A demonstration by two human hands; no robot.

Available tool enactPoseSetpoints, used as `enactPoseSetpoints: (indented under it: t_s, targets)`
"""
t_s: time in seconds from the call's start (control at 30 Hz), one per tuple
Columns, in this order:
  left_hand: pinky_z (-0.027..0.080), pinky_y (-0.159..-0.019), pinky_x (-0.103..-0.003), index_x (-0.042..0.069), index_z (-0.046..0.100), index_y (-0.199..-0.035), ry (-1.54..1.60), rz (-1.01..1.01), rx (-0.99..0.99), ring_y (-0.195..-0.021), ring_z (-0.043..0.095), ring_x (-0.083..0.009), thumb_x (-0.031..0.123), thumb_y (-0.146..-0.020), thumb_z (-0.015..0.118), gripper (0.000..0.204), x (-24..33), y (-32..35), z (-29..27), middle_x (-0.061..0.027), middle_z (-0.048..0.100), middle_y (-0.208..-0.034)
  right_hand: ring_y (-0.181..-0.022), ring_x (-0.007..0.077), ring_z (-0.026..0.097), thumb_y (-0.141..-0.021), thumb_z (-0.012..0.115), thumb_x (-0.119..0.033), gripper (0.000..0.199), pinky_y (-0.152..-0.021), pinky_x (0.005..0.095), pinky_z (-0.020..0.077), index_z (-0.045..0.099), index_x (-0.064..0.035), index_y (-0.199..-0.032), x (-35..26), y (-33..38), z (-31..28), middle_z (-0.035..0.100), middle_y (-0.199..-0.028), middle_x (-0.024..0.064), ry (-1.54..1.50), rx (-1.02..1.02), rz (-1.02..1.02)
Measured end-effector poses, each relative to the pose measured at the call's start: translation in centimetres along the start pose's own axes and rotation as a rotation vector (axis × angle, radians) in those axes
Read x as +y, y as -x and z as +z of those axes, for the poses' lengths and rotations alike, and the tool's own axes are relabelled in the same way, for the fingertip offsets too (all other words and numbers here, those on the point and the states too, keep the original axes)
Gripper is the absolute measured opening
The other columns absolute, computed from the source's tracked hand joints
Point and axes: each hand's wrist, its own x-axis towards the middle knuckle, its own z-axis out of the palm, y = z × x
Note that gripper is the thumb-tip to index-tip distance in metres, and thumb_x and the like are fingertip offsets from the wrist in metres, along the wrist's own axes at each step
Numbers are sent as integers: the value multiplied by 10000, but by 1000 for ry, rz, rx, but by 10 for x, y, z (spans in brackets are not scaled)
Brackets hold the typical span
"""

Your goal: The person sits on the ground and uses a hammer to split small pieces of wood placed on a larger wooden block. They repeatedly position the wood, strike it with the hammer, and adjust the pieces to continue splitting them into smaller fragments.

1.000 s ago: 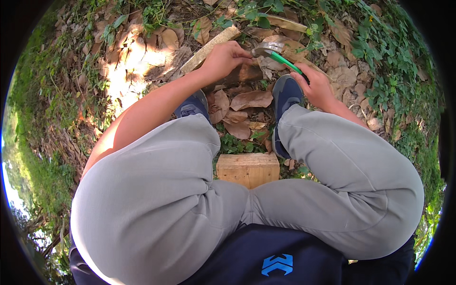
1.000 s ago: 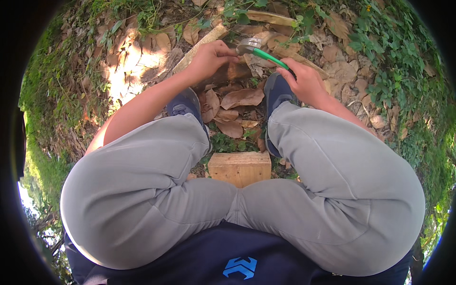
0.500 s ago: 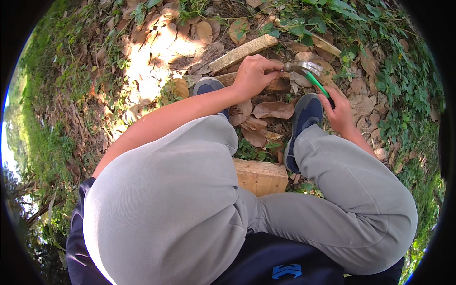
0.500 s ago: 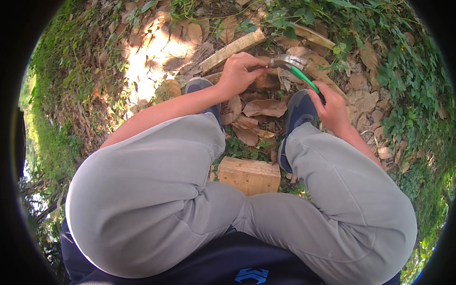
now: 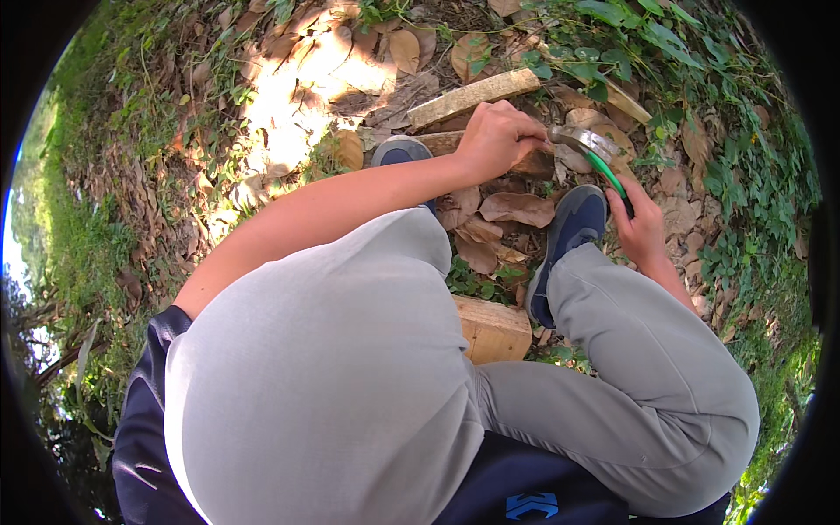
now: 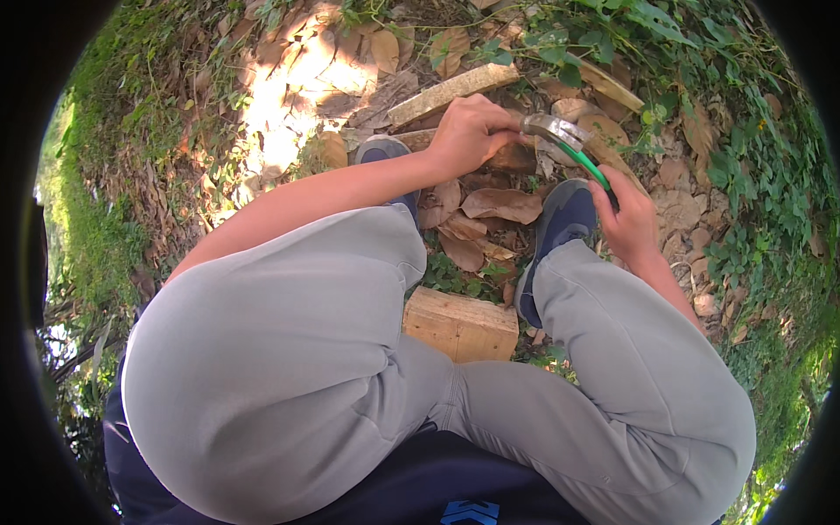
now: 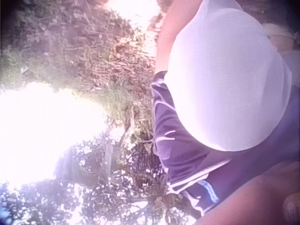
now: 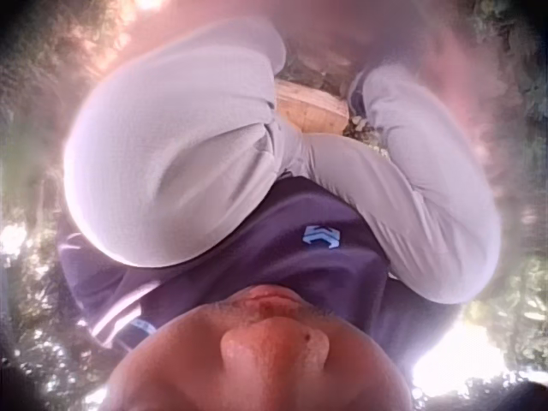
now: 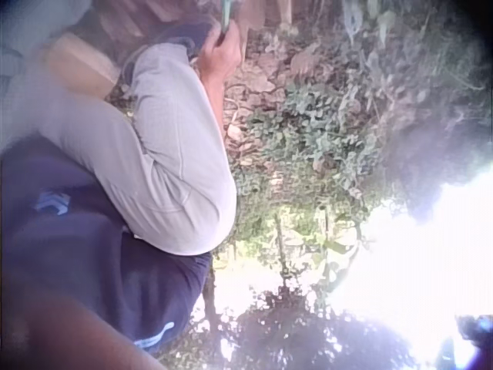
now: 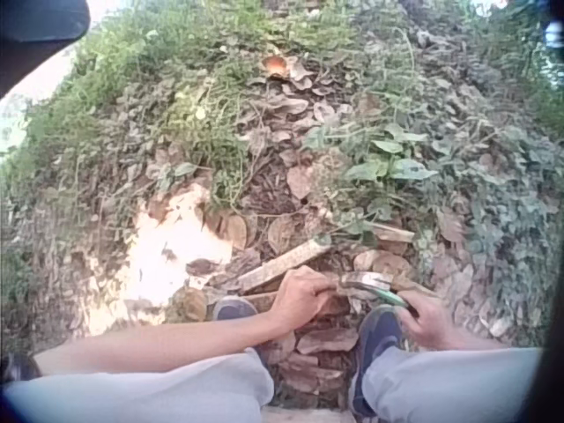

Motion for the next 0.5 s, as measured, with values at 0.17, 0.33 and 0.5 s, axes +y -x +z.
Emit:
enactPoseSetpoints:
  t_s: [0.17, 0.33, 0.5]
  targets:
    - [489, -750, -386, 163, 815, -849, -34, 5, -32, -836, 676, -236, 139, -744, 817, 107, -3, 2, -3, 9, 780, -876, -704, 299, 681, -962, 712, -141, 244, -615, 373, 523, 674, -42, -1181, 6, -3, -12, 703, -930, 140, 59, -64, -135]
    - [475, -771, -374, 173, 812, -883, -39, -1, -28, -852, 676, -228, 132, -759, 804, 131, -2, 3, -2, 16, 781, -904, -698, 297, 681, -952, 713, -110, 234, -611, 383, 527, 672, -40, -1171, 5, -2, -10, 702, -912, 132, 99, -57, -199]
    - [505, -780, -377, 159, 808, -899, 9, 9, -44, -882, 678, -244, 92, -762, 789, 153, -10, 4, 1, 6, 776, -928, -719, 309, 693, -954, 718, -126, 247, -624, 388, 537, 675, -28, -1177, 0, -5, -17, 706, -918, 137, 78, -30, -194]
